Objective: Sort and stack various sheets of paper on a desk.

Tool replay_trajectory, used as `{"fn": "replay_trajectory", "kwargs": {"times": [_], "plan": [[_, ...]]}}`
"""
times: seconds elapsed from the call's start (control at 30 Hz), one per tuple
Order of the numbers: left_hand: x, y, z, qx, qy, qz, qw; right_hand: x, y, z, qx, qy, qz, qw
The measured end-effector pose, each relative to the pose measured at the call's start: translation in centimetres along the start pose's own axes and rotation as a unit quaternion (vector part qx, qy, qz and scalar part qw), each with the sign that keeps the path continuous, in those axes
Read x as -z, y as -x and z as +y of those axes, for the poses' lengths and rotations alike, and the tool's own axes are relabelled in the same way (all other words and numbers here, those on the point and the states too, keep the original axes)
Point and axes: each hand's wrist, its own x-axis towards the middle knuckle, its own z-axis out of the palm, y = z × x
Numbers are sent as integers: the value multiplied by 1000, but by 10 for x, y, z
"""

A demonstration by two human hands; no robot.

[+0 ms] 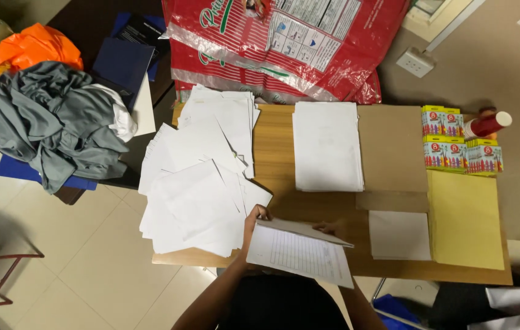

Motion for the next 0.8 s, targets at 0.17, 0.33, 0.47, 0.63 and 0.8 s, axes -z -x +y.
{"fn": "replay_trajectory", "kwargs": {"times": [0.17, 0.33, 0.47, 0.63, 0.8], "plan": [[-2, 0, -1, 31, 41, -12, 999, 7, 11, -5, -28, 14, -12, 999], [-1, 9, -19, 43, 31, 13, 999, 3, 10, 4, -54, 27, -26, 998], [11, 8, -56, 87, 63, -14, 994, 7, 8, 4, -67, 36, -38, 996], [20, 9, -39, 259, -116, -52, 958, 7, 13, 11, -86, 45, -37, 995], [32, 24, -35, 321, -130, -34, 938, 0, 21, -45, -91, 50, -20, 994]]}}
